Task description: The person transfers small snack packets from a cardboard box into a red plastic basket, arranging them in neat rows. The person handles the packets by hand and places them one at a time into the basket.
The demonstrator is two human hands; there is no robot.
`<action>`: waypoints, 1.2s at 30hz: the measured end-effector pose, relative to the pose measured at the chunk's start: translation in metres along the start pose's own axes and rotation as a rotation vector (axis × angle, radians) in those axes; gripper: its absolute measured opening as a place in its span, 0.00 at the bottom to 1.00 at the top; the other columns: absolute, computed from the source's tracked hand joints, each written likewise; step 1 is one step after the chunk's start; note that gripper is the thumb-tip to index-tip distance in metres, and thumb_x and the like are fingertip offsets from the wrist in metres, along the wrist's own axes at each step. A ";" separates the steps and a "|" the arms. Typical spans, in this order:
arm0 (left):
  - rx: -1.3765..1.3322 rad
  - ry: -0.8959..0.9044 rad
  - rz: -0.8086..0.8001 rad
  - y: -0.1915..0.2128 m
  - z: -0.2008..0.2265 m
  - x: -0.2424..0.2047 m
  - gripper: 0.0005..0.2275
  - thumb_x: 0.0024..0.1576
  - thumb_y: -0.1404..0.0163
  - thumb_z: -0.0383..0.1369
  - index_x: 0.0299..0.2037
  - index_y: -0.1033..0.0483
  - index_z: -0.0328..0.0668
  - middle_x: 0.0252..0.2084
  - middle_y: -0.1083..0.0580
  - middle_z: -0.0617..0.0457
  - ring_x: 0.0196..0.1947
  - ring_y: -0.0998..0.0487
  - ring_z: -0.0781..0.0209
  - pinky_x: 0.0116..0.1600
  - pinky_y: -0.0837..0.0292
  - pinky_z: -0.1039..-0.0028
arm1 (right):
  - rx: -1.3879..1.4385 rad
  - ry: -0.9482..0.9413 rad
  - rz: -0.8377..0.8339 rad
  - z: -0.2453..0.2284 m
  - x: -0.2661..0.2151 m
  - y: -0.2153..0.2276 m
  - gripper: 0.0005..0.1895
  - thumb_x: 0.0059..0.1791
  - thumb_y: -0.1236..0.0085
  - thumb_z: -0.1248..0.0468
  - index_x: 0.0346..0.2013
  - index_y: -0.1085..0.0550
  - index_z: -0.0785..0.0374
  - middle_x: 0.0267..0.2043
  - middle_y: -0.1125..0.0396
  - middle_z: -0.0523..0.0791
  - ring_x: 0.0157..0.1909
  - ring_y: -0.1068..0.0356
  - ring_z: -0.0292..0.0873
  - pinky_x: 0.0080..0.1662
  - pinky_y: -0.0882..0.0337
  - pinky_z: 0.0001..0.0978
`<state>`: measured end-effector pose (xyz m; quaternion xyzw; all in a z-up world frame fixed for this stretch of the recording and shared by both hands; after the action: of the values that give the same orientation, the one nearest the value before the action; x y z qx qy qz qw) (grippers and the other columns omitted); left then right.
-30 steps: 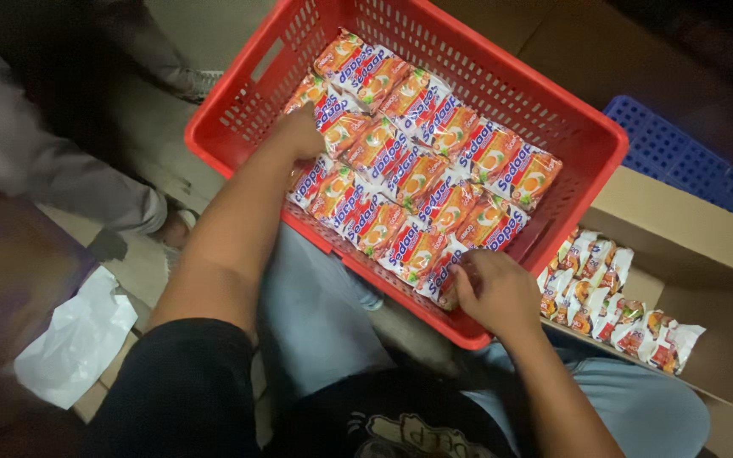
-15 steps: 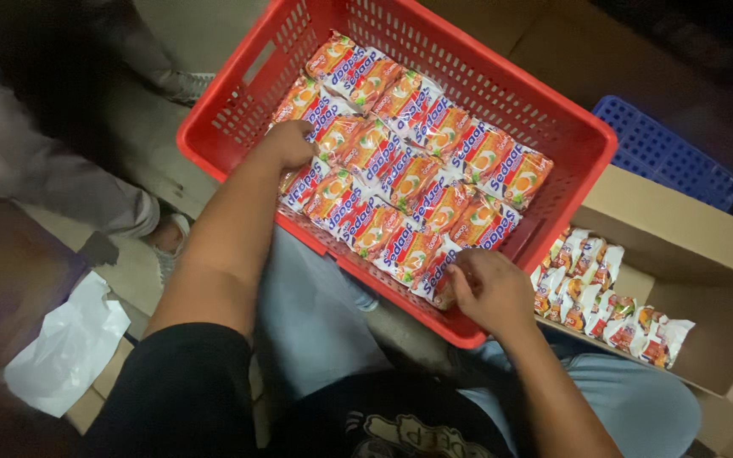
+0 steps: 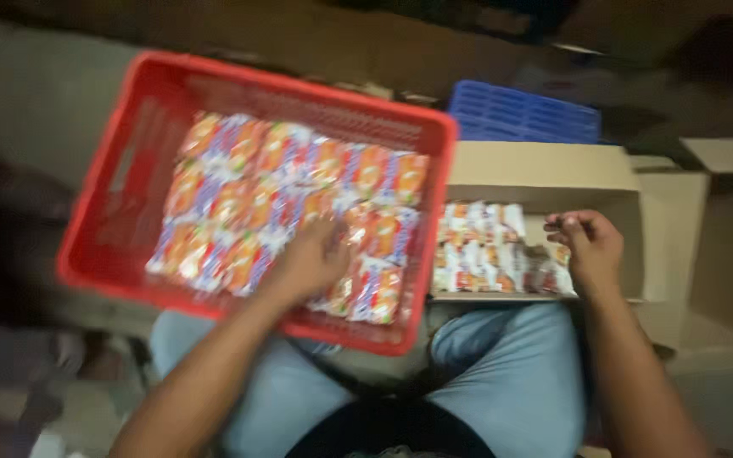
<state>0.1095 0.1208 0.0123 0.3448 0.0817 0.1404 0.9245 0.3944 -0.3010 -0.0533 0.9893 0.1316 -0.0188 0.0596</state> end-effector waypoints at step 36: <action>0.081 -0.185 -0.114 -0.098 0.117 -0.075 0.11 0.60 0.39 0.42 0.43 0.20 0.44 0.42 0.27 0.54 0.41 0.18 0.55 0.40 0.20 0.63 | -0.785 -0.565 -0.620 0.049 0.059 -0.031 0.13 0.48 0.35 0.56 0.22 0.28 0.51 0.21 0.32 0.41 0.25 0.37 0.38 0.34 0.41 0.36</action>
<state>0.0873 -0.0459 0.0393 0.3882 0.0213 0.0519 0.9198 0.4423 -0.2622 -0.1089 0.7649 0.3916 -0.2487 0.4469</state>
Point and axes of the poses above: each hand's wrist, its own x-axis towards the middle knuckle, its own y-axis out of the back of the hand, z = x × y, the point moved 6 cm from there along x, towards the middle knuckle
